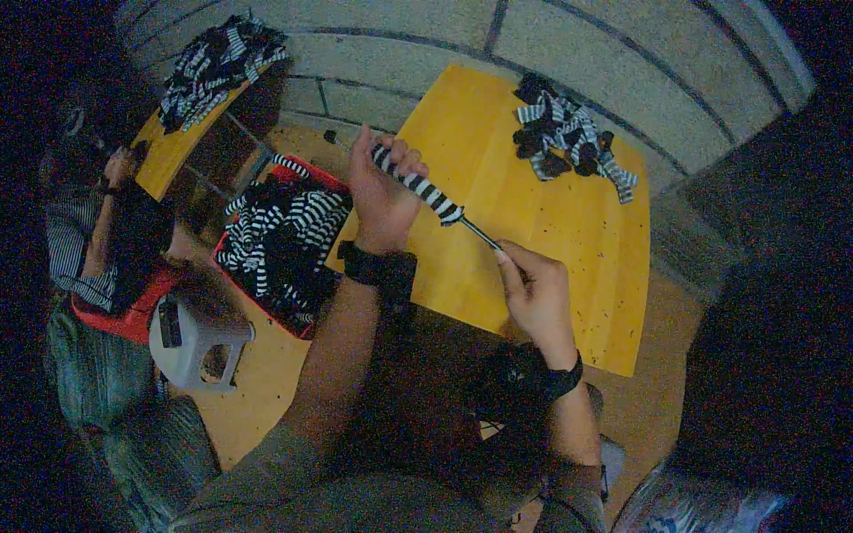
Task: Turning striped fabric tubes right-side out using a wooden stick.
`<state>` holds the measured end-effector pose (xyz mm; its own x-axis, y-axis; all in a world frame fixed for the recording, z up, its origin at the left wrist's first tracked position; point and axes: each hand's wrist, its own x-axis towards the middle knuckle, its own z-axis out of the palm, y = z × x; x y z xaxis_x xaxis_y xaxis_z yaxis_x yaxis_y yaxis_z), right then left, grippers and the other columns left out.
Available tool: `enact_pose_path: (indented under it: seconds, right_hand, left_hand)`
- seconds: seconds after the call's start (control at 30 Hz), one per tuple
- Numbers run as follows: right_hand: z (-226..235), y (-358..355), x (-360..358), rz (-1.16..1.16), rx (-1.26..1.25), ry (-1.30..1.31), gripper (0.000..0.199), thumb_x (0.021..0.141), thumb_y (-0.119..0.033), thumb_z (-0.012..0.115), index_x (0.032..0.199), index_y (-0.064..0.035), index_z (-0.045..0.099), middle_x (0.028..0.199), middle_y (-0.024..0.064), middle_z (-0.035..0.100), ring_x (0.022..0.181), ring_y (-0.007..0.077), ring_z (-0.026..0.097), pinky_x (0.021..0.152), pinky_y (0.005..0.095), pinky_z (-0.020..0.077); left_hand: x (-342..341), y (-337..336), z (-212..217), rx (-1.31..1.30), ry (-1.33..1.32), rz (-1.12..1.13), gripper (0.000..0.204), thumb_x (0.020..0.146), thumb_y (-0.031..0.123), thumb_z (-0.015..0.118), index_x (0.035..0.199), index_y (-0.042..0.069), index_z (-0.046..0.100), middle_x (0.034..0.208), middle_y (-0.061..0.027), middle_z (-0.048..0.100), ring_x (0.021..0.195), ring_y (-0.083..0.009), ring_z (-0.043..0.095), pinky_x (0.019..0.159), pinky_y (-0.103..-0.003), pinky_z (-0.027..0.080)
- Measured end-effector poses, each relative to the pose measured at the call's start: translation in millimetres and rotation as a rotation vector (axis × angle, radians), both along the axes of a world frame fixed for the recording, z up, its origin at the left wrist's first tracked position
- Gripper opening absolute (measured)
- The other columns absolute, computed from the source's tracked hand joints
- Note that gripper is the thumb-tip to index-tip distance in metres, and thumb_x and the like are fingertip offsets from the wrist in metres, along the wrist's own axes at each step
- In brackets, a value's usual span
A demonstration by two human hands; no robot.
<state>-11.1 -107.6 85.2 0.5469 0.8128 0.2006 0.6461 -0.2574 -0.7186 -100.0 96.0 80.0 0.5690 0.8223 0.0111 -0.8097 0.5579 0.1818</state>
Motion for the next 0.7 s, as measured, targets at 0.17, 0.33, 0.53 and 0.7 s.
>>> enact_pose_path:
  seconds: [0.17, 0.33, 0.53, 0.7]
  right_hand:
    - [-4.4, -1.2, -9.1, -0.038, 0.064, -0.040, 0.018, 0.086, -0.011, 0.060, 0.098, 0.0028, 0.065, 0.077, 0.0217, 0.064, 0.061, 0.0266, 0.063, 0.058, 0.0306, 0.0487]
    - [12.8, -2.7, -24.4, -0.063, 0.048, -0.132, 0.017, 0.086, -0.009, 0.059, 0.097, 0.0017, 0.065, 0.076, 0.0220, 0.064, 0.060, 0.0304, 0.063, 0.057, 0.0328, 0.0489]
    - [21.0, -8.9, -13.6, -0.019, 0.030, -0.245, 0.015, 0.085, -0.009, 0.060, 0.096, 0.0005, 0.066, 0.072, 0.0218, 0.062, 0.058, 0.0312, 0.062, 0.054, 0.0350, 0.0483]
    - [9.0, -4.7, -18.9, -0.048, 0.083, -0.167, 0.015, 0.085, -0.009, 0.060, 0.095, 0.0012, 0.066, 0.069, 0.0207, 0.061, 0.056, 0.0308, 0.060, 0.052, 0.0341, 0.0467]
  left_hand:
    - [4.5, 4.9, -8.3, -0.019, -0.035, -0.148, 0.033, 0.094, 0.040, 0.050, 0.077, 0.012, 0.050, 0.057, 0.0025, 0.042, 0.045, -0.0103, 0.038, 0.050, -0.026, 0.038]
    - [9.7, -4.0, -1.9, 0.130, 0.112, -0.024, 0.034, 0.094, 0.040, 0.051, 0.072, 0.013, 0.047, 0.055, 0.0017, 0.043, 0.043, -0.0104, 0.038, 0.048, -0.025, 0.038]
    - [5.9, -16.3, 10.7, 0.399, 0.444, 0.066, 0.035, 0.094, 0.038, 0.050, 0.069, 0.014, 0.044, 0.048, -0.0020, 0.047, 0.040, -0.0133, 0.044, 0.050, -0.031, 0.044]
    - [12.5, -22.3, 10.5, 0.271, 0.354, -0.009, 0.037, 0.094, 0.037, 0.050, 0.064, 0.016, 0.042, 0.045, -0.0014, 0.043, 0.035, -0.0153, 0.040, 0.055, -0.037, 0.046]
